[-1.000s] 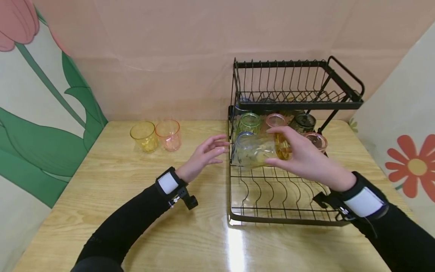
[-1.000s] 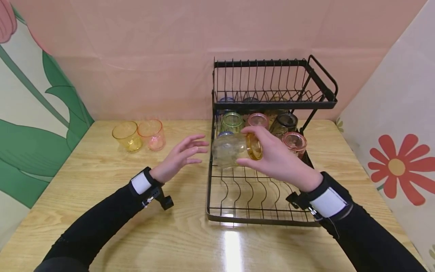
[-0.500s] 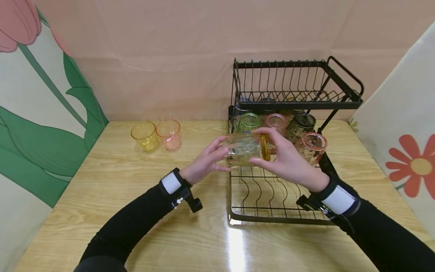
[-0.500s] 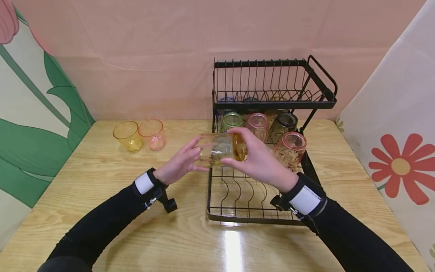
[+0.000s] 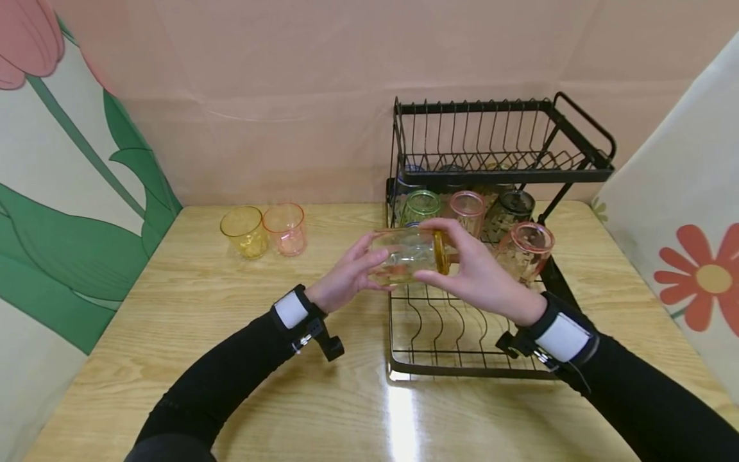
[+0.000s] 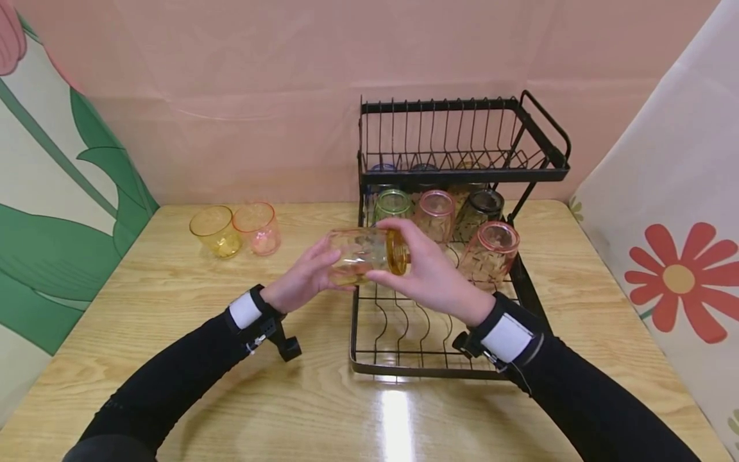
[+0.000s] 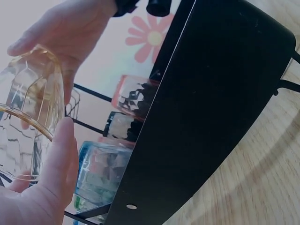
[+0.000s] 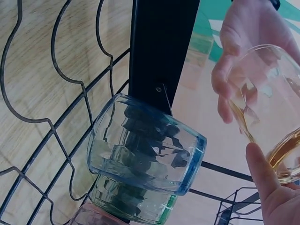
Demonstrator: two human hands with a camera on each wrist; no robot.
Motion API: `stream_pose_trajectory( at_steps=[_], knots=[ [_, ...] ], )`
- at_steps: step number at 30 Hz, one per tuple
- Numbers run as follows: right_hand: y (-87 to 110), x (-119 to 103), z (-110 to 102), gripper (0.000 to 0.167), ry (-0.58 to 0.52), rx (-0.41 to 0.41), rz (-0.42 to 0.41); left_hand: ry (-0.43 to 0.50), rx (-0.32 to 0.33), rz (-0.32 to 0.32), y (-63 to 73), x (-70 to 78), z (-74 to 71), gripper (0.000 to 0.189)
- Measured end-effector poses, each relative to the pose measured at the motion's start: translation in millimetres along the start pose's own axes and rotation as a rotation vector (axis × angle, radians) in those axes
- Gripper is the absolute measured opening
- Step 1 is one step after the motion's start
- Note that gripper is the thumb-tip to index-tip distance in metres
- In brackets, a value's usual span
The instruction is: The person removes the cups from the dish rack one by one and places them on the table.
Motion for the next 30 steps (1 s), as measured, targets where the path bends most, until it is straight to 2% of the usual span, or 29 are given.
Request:
stream_pose_trajectory(
  at_steps=[4,9,12,19,24,30],
  knots=[
    [-0.8,0,0,0.075,0.003,-0.012,0.006,-0.025,0.033,0.002,0.3,2.3,-4.0,0.113],
    [-0.5,0,-2,0.074,0.015,-0.037,-0.012,-0.151,0.095,-0.037,4.0,8.3,-16.3,0.125],
    [1.0,1,-7,0.071,0.021,-0.042,-0.009,-0.209,0.111,-0.041,7.0,14.5,-25.9,0.124],
    [6.1,8,-15,0.065,0.058,-0.047,0.032,-0.356,0.153,-0.021,14.5,38.6,-50.8,0.086],
    [10.1,14,-18,0.064,0.113,-0.038,0.030,-0.575,0.197,0.023,12.4,59.2,-72.6,0.072],
    [17.1,22,-23,0.063,0.157,-0.024,0.063,-0.869,0.215,0.065,-0.5,78.2,-89.0,0.077]
  ],
)
Point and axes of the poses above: each hand's wrist, its own y-axis away from the middle knuckle, its own z-axis out of the palm, x = y × z, the point moved 6 cm from there along -y, towards the middle knuckle, and after that the axes turned 2 degrees about -x, right-handed, at the moved point
